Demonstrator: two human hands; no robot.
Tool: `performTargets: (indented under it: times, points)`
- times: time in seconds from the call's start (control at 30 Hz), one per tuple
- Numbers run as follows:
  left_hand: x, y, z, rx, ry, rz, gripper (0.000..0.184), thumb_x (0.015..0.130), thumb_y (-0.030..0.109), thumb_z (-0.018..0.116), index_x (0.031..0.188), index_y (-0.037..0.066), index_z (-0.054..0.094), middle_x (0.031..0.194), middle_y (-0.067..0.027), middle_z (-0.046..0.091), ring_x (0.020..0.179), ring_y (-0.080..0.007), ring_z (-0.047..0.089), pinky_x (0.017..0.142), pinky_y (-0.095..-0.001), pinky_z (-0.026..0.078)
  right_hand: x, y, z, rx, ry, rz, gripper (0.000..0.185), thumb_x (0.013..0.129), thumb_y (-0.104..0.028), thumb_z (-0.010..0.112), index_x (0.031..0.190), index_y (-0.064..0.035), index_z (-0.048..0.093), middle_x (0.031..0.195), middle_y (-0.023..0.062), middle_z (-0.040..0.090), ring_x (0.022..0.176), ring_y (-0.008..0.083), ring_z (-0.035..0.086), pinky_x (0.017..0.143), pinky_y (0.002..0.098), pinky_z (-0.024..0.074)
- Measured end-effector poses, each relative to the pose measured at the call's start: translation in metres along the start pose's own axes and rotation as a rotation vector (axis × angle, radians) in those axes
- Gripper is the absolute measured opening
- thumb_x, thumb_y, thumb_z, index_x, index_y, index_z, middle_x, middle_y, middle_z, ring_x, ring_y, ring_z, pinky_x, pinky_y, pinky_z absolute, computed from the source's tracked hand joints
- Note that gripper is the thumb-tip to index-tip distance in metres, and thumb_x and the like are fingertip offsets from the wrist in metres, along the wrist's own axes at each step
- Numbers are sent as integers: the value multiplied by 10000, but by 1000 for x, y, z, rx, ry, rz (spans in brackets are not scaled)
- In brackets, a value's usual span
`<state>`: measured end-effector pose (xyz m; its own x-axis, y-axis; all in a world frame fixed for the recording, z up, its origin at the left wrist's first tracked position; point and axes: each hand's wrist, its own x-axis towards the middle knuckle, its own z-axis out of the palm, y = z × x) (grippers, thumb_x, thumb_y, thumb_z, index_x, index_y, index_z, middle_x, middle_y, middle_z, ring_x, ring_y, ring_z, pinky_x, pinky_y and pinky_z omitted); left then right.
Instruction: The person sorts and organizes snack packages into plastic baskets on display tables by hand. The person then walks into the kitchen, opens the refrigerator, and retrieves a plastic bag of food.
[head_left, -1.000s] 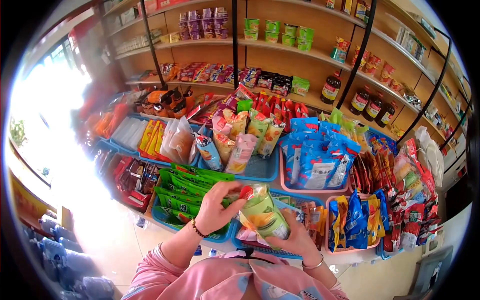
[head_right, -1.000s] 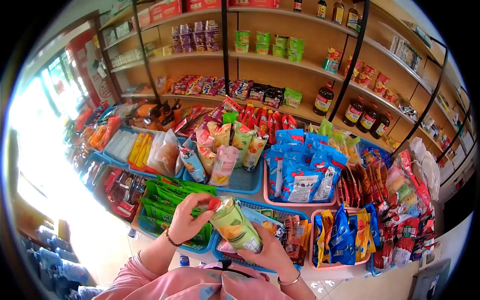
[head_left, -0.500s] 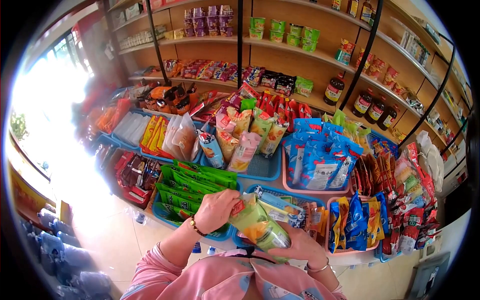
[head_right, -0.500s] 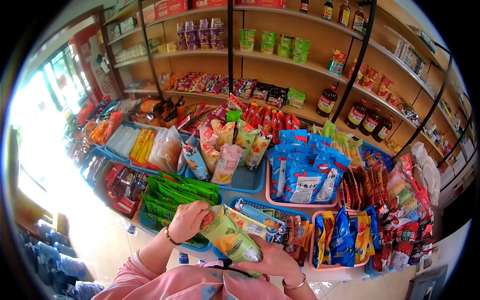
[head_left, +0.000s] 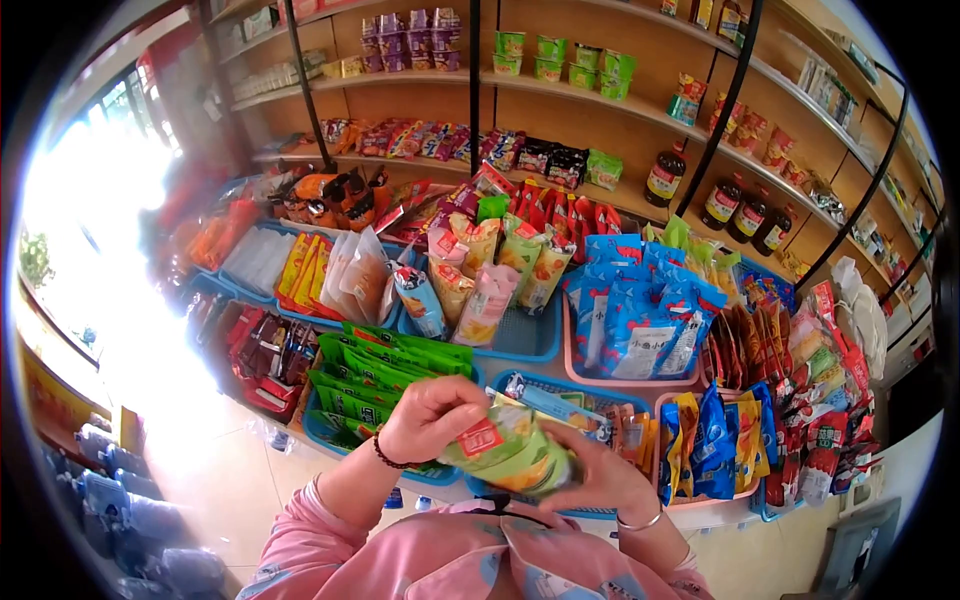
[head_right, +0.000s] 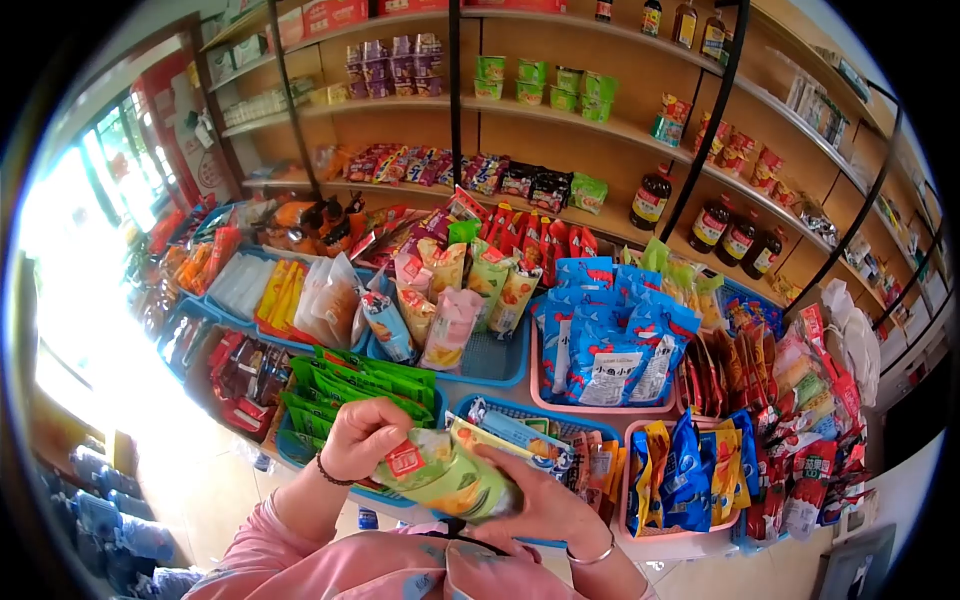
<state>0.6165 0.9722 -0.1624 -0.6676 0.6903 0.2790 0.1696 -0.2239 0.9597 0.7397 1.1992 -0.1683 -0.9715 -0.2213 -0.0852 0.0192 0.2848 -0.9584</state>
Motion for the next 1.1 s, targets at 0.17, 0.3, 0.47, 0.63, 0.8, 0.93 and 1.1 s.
performTargets:
  times: [0.17,0.3,0.47,0.63,0.8,0.93,1.1]
  points:
    - [63,7,-9,-78,347,214,148,907,90,496,821,3,578,689,-13,558,612,-71,495,581,-211,419,31,-9,-17,73,258,-102,731,634,-189,820,1236,-1,451,1144,97,577,1000,179,575,870,295,457]
    - [128,-47,-31,768,408,371,121,818,106,598,897,15,591,782,-47,603,729,-169,579,645,-302,472,88,21,-42,350,539,-272,641,689,-104,768,1224,-12,427,1111,89,581,1006,162,564,852,292,461]
    - [165,-155,-38,1640,190,356,388,722,207,654,1084,98,569,1180,-9,517,1138,-251,462,1002,-545,278,180,83,-54,339,772,-359,587,727,-112,736,1213,-12,422,1114,93,569,986,162,565,851,286,451]
    - [153,-154,-62,1746,228,148,325,786,222,559,1105,159,542,1096,18,514,1033,-194,482,999,-613,217,223,151,-58,31,872,-125,680,673,-191,776,1214,27,426,1149,175,540,1052,278,543,878,346,431]
    - [128,-130,-72,1682,371,212,330,766,246,578,1084,170,535,1005,12,508,1030,-168,489,970,-563,266,239,148,-49,-55,705,3,690,665,-177,780,1226,22,433,1161,179,560,1061,267,550,868,349,442]
    - [118,-125,-67,1606,362,137,348,761,243,593,1097,171,540,1056,-12,504,1078,-170,473,999,-551,226,276,187,-52,-18,180,152,657,710,-198,753,1249,8,438,1191,162,555,1092,235,526,927,323,404]
    - [127,-126,-42,1538,377,112,392,744,221,604,1123,128,569,1222,-61,478,1209,-228,394,1034,-535,184,307,241,-29,-189,247,67,580,796,-241,668,1273,-12,432,1212,171,539,1144,259,492,970,340,371]
